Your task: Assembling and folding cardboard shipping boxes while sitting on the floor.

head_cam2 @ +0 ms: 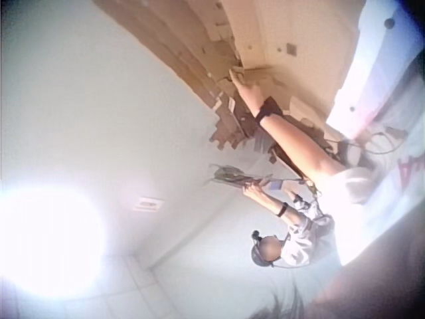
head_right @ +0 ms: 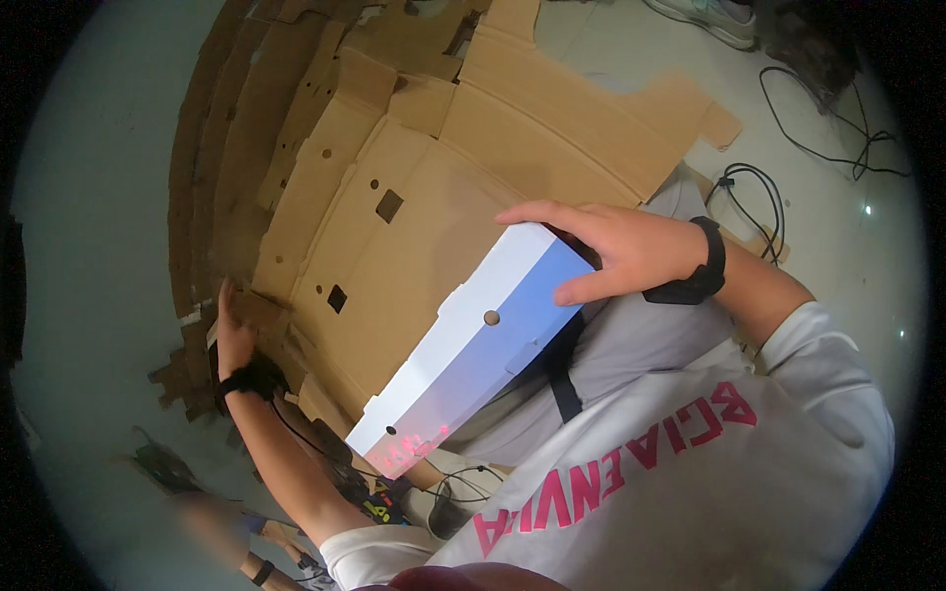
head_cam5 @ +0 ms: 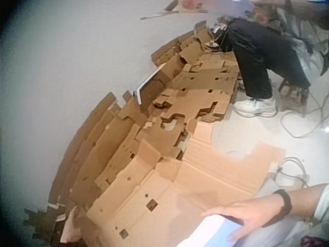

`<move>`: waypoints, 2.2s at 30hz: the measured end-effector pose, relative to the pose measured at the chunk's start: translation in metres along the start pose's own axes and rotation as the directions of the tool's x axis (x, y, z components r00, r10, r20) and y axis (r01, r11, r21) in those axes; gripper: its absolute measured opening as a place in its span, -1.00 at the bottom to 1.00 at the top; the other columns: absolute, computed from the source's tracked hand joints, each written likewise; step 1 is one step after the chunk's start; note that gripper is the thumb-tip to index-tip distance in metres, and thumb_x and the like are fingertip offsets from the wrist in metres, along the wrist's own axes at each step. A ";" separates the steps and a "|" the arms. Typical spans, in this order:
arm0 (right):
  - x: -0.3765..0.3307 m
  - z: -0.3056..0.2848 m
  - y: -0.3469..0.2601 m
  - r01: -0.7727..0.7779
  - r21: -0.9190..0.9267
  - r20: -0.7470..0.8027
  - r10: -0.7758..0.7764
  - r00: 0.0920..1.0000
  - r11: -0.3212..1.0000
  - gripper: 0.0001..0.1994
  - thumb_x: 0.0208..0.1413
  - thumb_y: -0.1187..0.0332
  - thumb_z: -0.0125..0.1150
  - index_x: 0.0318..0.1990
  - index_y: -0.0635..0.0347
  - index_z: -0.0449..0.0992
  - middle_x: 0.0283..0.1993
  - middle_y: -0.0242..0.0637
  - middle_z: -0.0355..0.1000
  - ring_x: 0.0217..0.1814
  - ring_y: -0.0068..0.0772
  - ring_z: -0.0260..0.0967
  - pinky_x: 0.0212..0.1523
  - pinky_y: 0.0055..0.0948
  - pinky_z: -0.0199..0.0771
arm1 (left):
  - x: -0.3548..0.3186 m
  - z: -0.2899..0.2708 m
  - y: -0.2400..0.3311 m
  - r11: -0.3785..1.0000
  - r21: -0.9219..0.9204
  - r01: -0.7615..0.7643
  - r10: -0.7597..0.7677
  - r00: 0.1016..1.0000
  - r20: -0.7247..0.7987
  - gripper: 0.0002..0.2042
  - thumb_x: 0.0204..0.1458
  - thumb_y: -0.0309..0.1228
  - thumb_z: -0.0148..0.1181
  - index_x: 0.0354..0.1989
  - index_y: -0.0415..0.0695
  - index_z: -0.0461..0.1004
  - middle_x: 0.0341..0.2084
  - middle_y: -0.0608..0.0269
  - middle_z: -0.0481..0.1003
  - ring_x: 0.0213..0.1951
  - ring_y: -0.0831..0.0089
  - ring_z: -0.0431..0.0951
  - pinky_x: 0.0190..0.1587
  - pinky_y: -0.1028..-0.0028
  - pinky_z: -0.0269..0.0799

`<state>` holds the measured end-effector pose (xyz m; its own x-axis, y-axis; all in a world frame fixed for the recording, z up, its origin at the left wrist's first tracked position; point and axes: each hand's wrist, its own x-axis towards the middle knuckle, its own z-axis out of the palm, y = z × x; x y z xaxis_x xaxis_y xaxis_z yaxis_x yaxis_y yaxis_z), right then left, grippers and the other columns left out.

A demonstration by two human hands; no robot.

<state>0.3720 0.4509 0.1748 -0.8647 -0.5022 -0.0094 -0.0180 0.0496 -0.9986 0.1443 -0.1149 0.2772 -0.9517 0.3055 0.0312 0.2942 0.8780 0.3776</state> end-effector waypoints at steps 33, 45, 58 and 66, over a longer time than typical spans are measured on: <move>0.017 -0.013 -0.005 -0.016 0.108 -0.005 0.016 1.000 0.994 -0.17 -0.01 0.34 0.50 0.45 0.18 0.24 0.31 -0.14 0.38 0.32 -0.21 0.36 0.34 -0.26 0.32 | 0.063 0.001 -0.017 0.876 -0.360 0.321 -0.182 0.912 0.369 -0.70 0.09 -0.46 0.42 -0.01 -0.23 0.60 -0.21 0.35 0.64 -0.22 0.60 0.57 -0.09 0.52 0.44; 0.019 -0.017 -0.004 -0.030 0.199 -0.081 0.047 0.996 0.980 -0.14 0.02 0.45 0.46 0.49 0.22 0.13 0.44 -0.12 0.23 0.48 -0.22 0.19 0.46 -0.24 0.20 | 0.021 -0.006 0.022 0.927 -0.321 0.195 -0.136 0.971 0.196 -0.77 0.08 -0.40 0.46 -0.36 -0.18 0.47 -0.43 0.43 0.51 -0.35 0.68 0.40 -0.26 0.58 0.32; 0.060 -0.050 -0.068 0.064 -0.544 0.275 0.106 0.956 0.837 -0.11 0.05 -0.01 0.49 0.43 0.24 0.19 0.44 -0.13 0.22 0.40 -0.04 0.24 0.34 -0.21 0.34 | 0.034 0.010 0.017 0.881 -0.440 0.176 -0.100 0.976 0.191 -0.83 0.05 -0.47 0.43 -0.30 -0.22 0.52 -0.41 0.39 0.54 -0.36 0.65 0.45 -0.26 0.55 0.36; 0.101 -0.069 -0.075 -0.128 -0.423 0.123 0.197 0.973 0.897 -0.34 0.16 0.15 0.41 0.37 0.17 0.34 0.33 -0.19 0.36 0.25 -0.20 0.40 0.25 -0.28 0.41 | 0.037 -0.002 0.040 0.886 -0.433 0.165 -0.039 0.958 0.285 -0.83 -0.01 -0.53 0.44 -0.30 -0.28 0.55 -0.42 0.37 0.57 -0.35 0.64 0.48 -0.23 0.55 0.38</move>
<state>0.2507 0.4562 0.2526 -0.7826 -0.5852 -0.2122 -0.1179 0.4741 -0.8726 0.1211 -0.0691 0.2956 -0.8978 0.3635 -0.2485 0.0657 0.6687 0.7406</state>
